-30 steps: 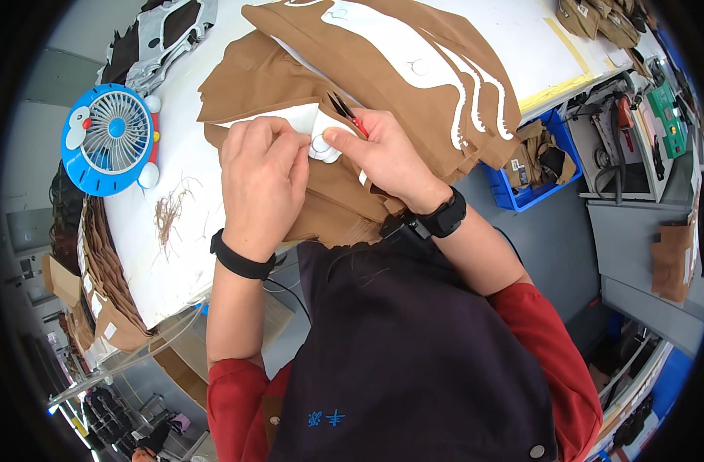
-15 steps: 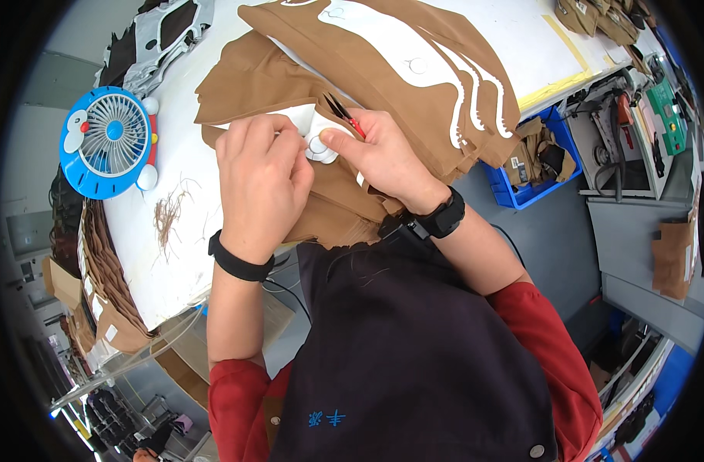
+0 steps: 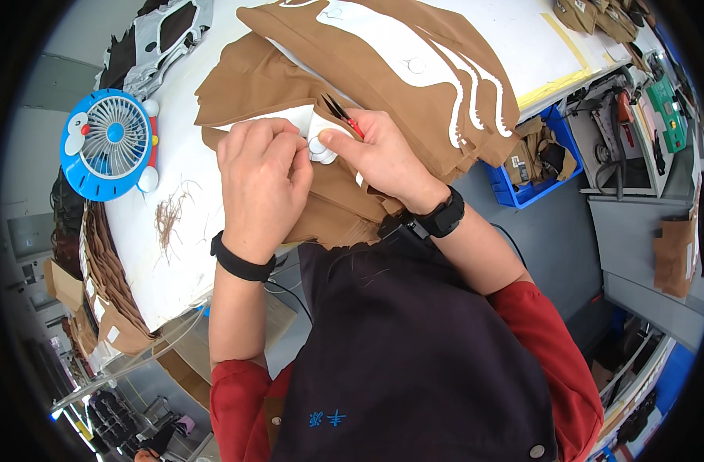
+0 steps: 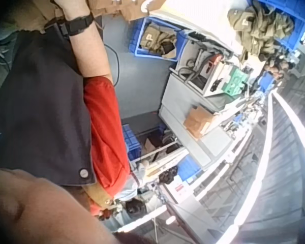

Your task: Trimming threads and excess material from leather pieces using snips at a workshop station.

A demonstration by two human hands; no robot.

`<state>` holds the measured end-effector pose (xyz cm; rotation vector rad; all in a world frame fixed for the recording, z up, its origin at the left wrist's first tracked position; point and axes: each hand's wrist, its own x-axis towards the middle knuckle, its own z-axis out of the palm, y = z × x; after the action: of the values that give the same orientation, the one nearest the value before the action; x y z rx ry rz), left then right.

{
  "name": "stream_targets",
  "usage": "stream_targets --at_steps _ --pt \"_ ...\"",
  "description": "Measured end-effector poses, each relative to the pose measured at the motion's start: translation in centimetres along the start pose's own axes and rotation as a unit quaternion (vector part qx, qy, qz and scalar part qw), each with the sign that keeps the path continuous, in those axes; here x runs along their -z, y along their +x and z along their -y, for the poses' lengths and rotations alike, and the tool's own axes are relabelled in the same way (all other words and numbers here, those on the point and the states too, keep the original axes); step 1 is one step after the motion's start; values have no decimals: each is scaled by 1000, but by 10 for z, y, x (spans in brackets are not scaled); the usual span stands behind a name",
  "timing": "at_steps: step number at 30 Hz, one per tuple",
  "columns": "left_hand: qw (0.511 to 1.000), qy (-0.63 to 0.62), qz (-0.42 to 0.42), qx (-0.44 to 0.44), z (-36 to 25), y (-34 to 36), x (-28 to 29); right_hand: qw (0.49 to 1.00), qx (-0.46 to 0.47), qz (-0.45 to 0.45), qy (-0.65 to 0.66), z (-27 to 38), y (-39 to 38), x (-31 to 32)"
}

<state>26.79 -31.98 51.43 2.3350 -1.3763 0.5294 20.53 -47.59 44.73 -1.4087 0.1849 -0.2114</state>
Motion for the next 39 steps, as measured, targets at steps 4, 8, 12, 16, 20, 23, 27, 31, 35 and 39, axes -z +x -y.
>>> stream_targets --at_steps 4,8,12,16,20,23,27,31,35,39 --pt "1000 6 -1 -6 2 1 -1 1000 2 4 10 2 0 -1" --pt "1000 8 -13 -3 -1 3 -4 1000 -2 7 2 6 -2 -1" --pt "1000 15 -3 -3 -5 3 -2 1000 -8 9 7 3 -1 -1" --pt "1000 2 -16 18 -3 -1 -1 1000 -14 10 6 5 -1 1" --pt "999 -20 9 33 -5 0 2 1000 -13 7 3 5 -1 1" --pt "999 -24 4 35 -4 0 0 1000 -6 4 5 6 -1 0" --pt "1000 -18 -5 22 1 0 -5 1000 -22 13 6 11 -2 1" --pt "1000 -6 6 18 -2 -1 -3 999 -33 16 2 15 -4 1" --pt "999 -15 -12 44 -1 -5 -1 1000 -17 15 3 9 -2 1" --pt "999 -13 2 49 -5 -2 3 1000 -23 18 -3 10 -2 2"
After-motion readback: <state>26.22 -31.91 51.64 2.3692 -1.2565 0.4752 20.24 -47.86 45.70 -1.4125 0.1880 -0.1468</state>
